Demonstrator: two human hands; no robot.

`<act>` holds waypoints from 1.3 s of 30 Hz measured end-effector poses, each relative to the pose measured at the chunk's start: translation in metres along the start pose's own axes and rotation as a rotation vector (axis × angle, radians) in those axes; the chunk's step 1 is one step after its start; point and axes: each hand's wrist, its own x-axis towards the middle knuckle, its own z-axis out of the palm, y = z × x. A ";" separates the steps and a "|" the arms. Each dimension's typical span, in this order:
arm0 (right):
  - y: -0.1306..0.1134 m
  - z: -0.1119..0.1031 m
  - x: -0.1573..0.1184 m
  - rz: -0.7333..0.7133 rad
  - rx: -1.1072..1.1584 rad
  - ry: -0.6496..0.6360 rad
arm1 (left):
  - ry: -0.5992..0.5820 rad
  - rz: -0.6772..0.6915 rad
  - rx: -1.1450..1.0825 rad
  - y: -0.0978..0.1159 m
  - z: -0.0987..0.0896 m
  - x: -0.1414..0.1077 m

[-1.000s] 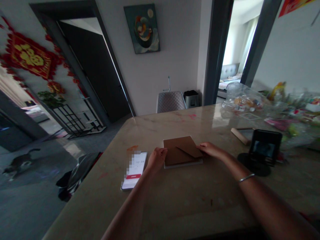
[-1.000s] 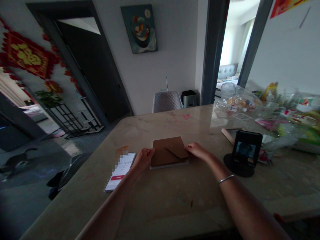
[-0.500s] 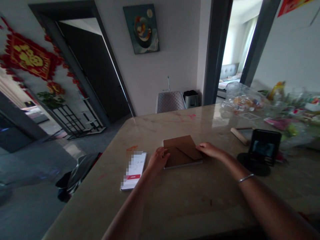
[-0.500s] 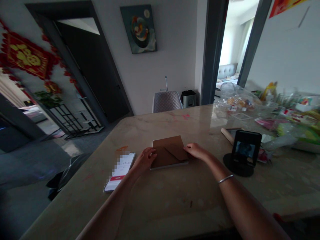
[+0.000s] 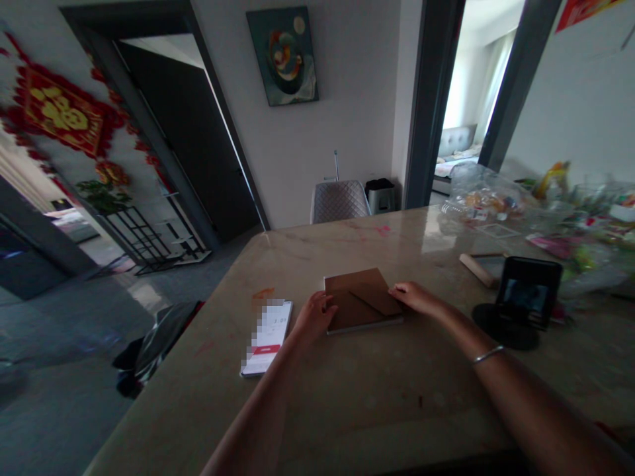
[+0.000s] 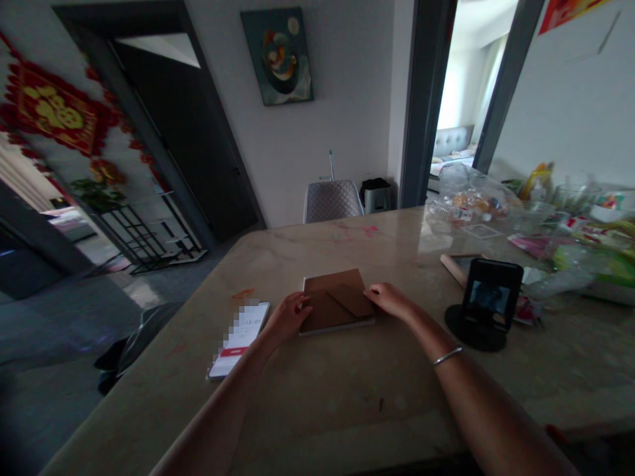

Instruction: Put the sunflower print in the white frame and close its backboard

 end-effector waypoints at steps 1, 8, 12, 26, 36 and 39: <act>0.000 0.000 0.000 -0.007 -0.003 0.007 | 0.000 -0.003 -0.010 0.000 0.000 0.000; -0.004 0.000 -0.002 0.007 -0.054 0.040 | -0.044 0.002 -0.029 -0.003 -0.001 0.000; -0.008 -0.002 -0.003 0.003 -0.063 0.067 | -0.069 0.035 -0.050 -0.005 -0.002 0.002; -0.009 0.000 -0.002 0.109 0.029 0.127 | -0.084 0.042 -0.016 -0.002 -0.002 0.001; -0.003 0.004 0.002 0.115 0.056 0.169 | -0.074 0.025 -0.069 0.002 -0.004 -0.001; -0.004 0.003 0.001 0.101 0.102 0.179 | -0.055 0.017 -0.087 -0.002 0.000 0.001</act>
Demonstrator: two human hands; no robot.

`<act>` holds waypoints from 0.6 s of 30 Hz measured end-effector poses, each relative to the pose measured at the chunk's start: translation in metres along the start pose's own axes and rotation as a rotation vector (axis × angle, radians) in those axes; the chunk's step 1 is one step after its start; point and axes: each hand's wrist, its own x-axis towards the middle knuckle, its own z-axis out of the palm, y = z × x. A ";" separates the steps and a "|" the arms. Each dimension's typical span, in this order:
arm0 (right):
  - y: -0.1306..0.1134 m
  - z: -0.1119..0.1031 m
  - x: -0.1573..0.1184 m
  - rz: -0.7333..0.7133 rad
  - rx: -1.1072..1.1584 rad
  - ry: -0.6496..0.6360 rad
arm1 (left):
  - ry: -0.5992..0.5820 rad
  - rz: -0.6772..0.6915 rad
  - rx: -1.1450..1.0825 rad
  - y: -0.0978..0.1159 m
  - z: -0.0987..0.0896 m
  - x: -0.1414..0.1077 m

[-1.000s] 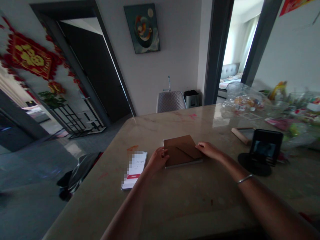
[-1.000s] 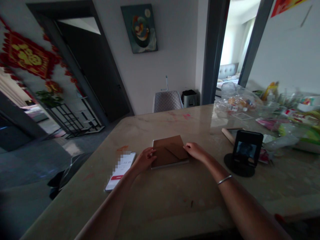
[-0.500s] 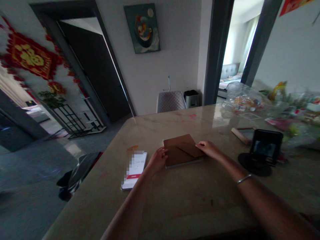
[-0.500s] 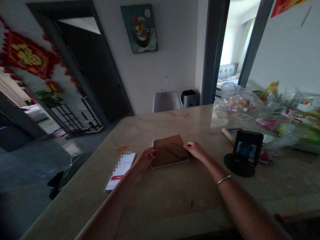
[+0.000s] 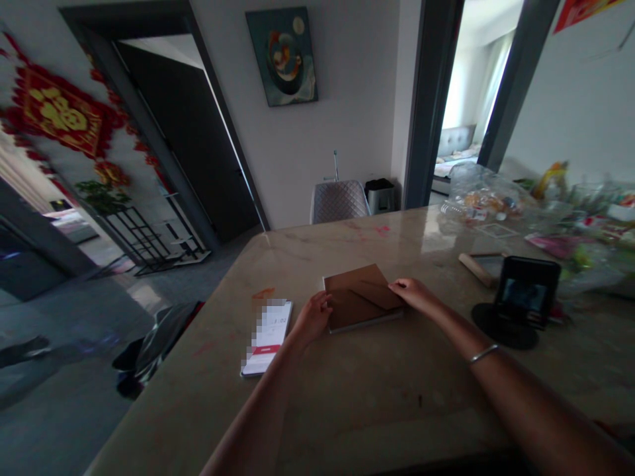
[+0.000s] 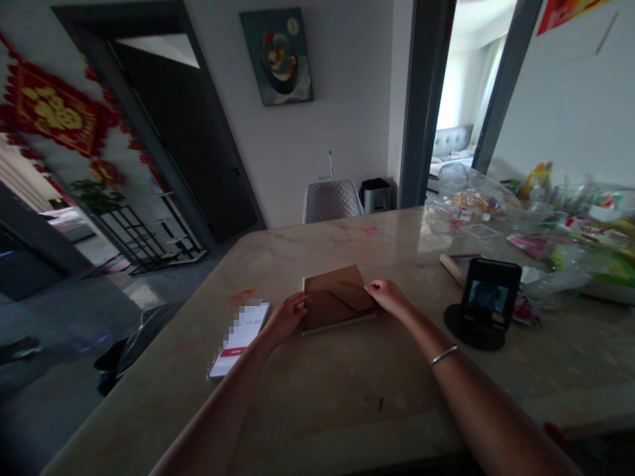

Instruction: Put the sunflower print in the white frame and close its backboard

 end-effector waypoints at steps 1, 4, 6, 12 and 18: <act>-0.001 -0.001 0.000 -0.002 0.020 0.002 | 0.005 -0.002 -0.008 -0.001 0.001 0.000; -0.002 -0.001 -0.002 0.003 0.108 -0.010 | 0.015 -0.018 -0.027 -0.003 0.002 0.001; -0.002 0.000 -0.003 0.027 0.181 -0.024 | 0.013 -0.015 -0.028 -0.002 0.002 0.001; 0.003 0.008 0.000 0.108 0.296 0.017 | 0.019 -0.018 -0.032 -0.001 0.001 0.001; 0.002 0.009 0.000 0.187 0.443 0.040 | 0.059 -0.038 -0.095 -0.005 0.004 0.003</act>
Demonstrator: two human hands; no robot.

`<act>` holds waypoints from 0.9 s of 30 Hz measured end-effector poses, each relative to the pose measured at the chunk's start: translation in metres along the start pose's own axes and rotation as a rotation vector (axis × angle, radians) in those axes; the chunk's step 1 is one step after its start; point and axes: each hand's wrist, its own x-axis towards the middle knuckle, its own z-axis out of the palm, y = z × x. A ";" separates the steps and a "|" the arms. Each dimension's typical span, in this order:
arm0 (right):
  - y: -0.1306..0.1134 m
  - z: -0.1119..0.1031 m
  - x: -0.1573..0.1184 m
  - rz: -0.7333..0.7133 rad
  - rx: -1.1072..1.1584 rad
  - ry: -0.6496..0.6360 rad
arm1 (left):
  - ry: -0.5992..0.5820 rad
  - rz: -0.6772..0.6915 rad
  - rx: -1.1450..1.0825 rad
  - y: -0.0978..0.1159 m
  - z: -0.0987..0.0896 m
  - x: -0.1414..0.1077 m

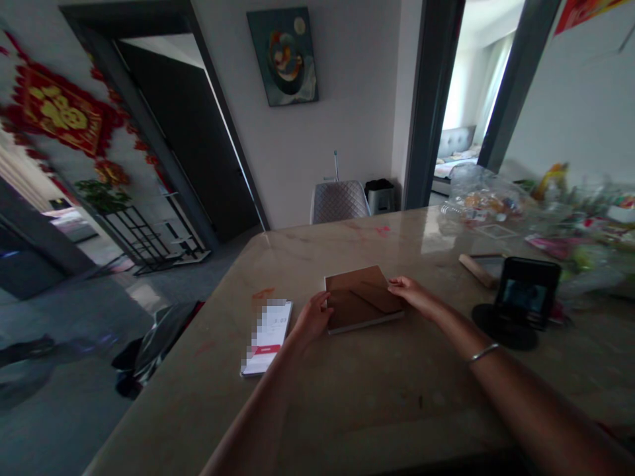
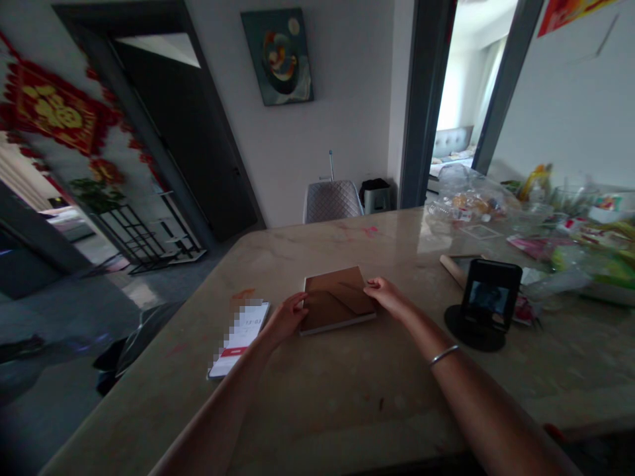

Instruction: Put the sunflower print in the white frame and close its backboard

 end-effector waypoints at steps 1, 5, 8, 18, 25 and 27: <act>-0.002 0.000 -0.002 0.030 0.043 -0.024 | 0.007 -0.024 -0.030 0.000 0.000 0.000; -0.012 -0.001 -0.008 0.088 0.215 -0.144 | -0.034 -0.105 -0.236 -0.001 0.002 0.000; -0.018 -0.002 -0.010 0.065 0.298 -0.173 | -0.028 -0.135 -0.310 -0.002 0.003 0.001; -0.019 0.000 -0.014 0.088 0.218 -0.197 | 0.063 -0.199 -0.230 -0.004 0.003 0.004; -0.013 0.000 -0.010 0.061 0.166 -0.180 | 0.054 -0.204 -0.295 0.003 0.002 0.002; -0.013 0.001 -0.010 0.054 0.193 -0.195 | 0.045 -0.219 -0.311 0.006 0.000 0.001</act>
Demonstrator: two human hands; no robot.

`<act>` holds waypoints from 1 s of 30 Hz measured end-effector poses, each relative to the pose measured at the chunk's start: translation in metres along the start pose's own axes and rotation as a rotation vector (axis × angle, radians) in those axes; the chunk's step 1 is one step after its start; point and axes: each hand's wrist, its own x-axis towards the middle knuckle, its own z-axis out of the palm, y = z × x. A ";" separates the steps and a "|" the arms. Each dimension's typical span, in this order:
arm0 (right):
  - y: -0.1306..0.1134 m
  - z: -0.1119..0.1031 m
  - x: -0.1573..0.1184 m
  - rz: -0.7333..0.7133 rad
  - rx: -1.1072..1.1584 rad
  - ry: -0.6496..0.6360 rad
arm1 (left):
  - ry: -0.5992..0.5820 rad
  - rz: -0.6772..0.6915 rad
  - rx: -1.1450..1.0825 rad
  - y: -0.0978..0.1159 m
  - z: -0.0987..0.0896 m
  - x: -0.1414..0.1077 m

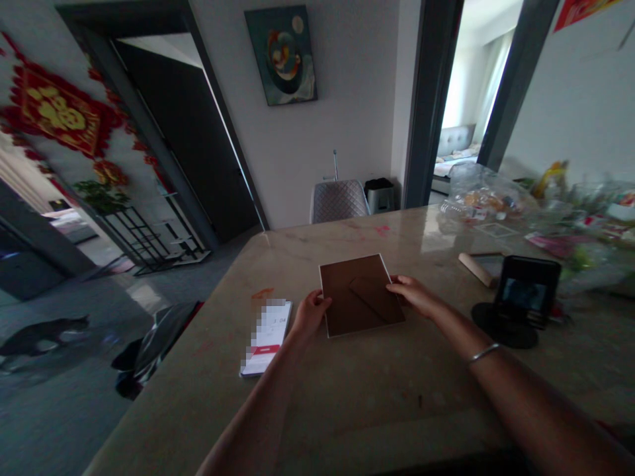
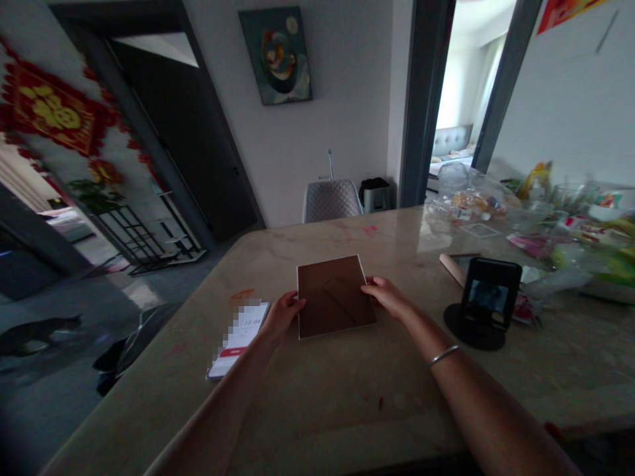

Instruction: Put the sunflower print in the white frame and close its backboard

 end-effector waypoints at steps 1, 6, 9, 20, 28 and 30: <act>0.000 0.001 0.000 -0.004 0.015 0.000 | -0.011 -0.009 -0.012 0.002 0.000 -0.001; -0.002 0.000 0.002 -0.014 0.039 0.077 | -0.175 -0.032 -0.093 0.013 -0.001 -0.010; -0.006 -0.003 0.001 0.004 0.029 0.124 | -0.277 -0.063 -0.111 0.017 -0.003 -0.016; -0.017 0.007 -0.018 -0.123 -0.051 -0.140 | -0.233 -0.135 -0.198 0.014 -0.007 -0.014; -0.005 0.001 -0.008 -0.165 -0.031 -0.192 | -0.205 -0.092 -0.084 0.009 -0.003 -0.010; -0.005 0.002 -0.007 -0.176 -0.028 -0.171 | -0.190 -0.105 -0.062 0.009 -0.002 -0.009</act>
